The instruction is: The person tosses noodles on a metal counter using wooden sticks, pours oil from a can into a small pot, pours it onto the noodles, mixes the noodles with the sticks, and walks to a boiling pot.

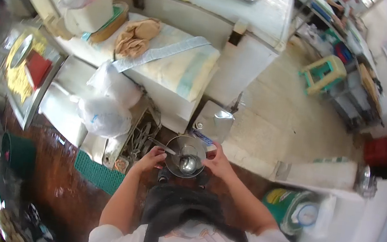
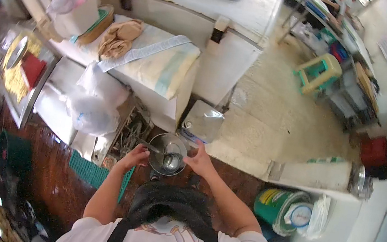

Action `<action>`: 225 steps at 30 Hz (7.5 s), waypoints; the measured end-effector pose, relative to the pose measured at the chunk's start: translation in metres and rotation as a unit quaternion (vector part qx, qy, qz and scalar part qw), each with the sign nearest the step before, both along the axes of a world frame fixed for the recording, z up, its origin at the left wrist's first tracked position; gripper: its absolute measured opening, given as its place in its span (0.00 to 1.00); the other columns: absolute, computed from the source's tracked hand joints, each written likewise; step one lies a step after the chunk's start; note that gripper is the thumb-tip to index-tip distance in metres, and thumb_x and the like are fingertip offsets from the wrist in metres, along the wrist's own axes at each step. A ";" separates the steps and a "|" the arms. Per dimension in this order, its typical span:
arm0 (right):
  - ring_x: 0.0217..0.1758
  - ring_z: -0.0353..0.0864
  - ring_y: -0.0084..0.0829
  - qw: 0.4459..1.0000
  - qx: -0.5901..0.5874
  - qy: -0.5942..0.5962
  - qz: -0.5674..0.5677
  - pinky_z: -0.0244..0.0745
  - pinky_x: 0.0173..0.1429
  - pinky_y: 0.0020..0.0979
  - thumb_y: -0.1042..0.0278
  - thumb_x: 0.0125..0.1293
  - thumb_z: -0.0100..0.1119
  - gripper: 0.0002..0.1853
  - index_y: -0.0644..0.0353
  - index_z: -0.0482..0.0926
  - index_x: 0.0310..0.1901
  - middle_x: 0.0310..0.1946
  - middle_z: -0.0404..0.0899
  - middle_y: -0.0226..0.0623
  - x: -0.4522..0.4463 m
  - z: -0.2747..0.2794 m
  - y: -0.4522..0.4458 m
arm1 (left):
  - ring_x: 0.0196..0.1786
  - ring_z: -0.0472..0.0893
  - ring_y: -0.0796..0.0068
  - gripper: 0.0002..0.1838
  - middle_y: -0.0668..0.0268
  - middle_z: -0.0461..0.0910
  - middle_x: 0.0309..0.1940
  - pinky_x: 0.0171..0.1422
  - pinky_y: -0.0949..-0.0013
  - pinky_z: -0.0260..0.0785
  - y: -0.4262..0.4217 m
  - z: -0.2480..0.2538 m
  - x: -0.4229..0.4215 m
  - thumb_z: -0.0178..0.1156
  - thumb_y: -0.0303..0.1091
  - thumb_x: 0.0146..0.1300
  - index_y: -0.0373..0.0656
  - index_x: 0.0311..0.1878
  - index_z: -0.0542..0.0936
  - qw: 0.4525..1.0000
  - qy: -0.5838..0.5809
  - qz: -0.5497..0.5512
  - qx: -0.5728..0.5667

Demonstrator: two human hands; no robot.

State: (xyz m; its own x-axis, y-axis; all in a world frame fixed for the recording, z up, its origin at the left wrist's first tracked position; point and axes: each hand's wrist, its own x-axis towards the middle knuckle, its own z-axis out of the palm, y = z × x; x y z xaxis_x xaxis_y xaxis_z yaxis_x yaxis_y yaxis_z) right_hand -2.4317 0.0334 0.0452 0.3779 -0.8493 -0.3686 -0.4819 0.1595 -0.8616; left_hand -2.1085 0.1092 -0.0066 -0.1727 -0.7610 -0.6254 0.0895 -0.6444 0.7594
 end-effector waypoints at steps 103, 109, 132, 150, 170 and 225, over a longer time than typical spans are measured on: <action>0.40 0.78 0.43 0.986 -0.060 0.157 -0.026 0.72 0.49 0.39 0.63 0.65 0.64 0.13 0.62 0.72 0.39 0.34 0.77 0.44 -0.004 -0.406 -0.104 | 0.49 0.81 0.68 0.34 0.60 0.82 0.50 0.53 0.64 0.74 0.031 -0.468 -0.118 0.72 0.28 0.52 0.33 0.64 0.73 0.917 -0.007 0.344 0.200; 0.40 0.77 0.32 0.975 0.100 0.196 -0.027 0.73 0.46 0.34 0.62 0.67 0.64 0.14 0.61 0.73 0.44 0.37 0.78 0.38 -0.003 -0.406 -0.083 | 0.55 0.79 0.65 0.36 0.59 0.81 0.55 0.59 0.64 0.71 0.053 -0.459 -0.102 0.73 0.30 0.49 0.33 0.64 0.74 0.908 -0.046 0.352 0.223; 0.43 0.76 0.24 0.942 0.315 0.088 0.081 0.87 0.39 0.33 0.63 0.71 0.61 0.09 0.58 0.74 0.44 0.41 0.72 0.31 0.013 -0.404 -0.004 | 0.49 0.82 0.68 0.35 0.60 0.82 0.51 0.53 0.65 0.74 0.152 -0.559 -0.130 0.66 0.24 0.58 0.35 0.70 0.69 0.828 0.023 0.522 0.203; 0.45 0.78 0.26 0.934 0.311 0.131 0.118 0.87 0.42 0.35 0.66 0.70 0.58 0.05 0.57 0.75 0.42 0.41 0.74 0.31 0.013 -0.408 0.012 | 0.47 0.81 0.72 0.23 0.65 0.82 0.48 0.52 0.68 0.74 0.159 -0.558 -0.135 0.62 0.22 0.64 0.38 0.63 0.73 0.779 0.085 0.589 0.194; 0.39 0.80 0.26 0.950 0.245 0.176 0.076 0.87 0.34 0.35 0.57 0.73 0.57 0.13 0.59 0.77 0.40 0.33 0.77 0.33 0.008 -0.391 -0.050 | 0.55 0.80 0.66 0.37 0.56 0.80 0.56 0.59 0.63 0.72 0.125 -0.494 -0.131 0.69 0.29 0.61 0.33 0.72 0.66 0.848 0.029 0.490 0.198; 0.48 0.85 0.42 0.716 0.019 0.215 0.664 0.79 0.54 0.38 0.61 0.69 0.61 0.18 0.61 0.77 0.57 0.45 0.85 0.45 0.104 -0.159 0.039 | 0.48 0.79 0.74 0.30 0.66 0.80 0.49 0.54 0.68 0.73 0.305 -0.158 -0.143 0.66 0.26 0.55 0.37 0.64 0.73 0.704 0.183 0.681 0.079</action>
State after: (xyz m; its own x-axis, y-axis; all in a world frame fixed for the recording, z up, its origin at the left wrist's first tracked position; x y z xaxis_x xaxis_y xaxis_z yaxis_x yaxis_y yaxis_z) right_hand -2.3273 0.0723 -0.1133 0.6874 0.1670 -0.7068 -0.4499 -0.6661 -0.5949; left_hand -2.2514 0.4142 -0.1643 0.4788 -0.3025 -0.8242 0.8779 0.1557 0.4528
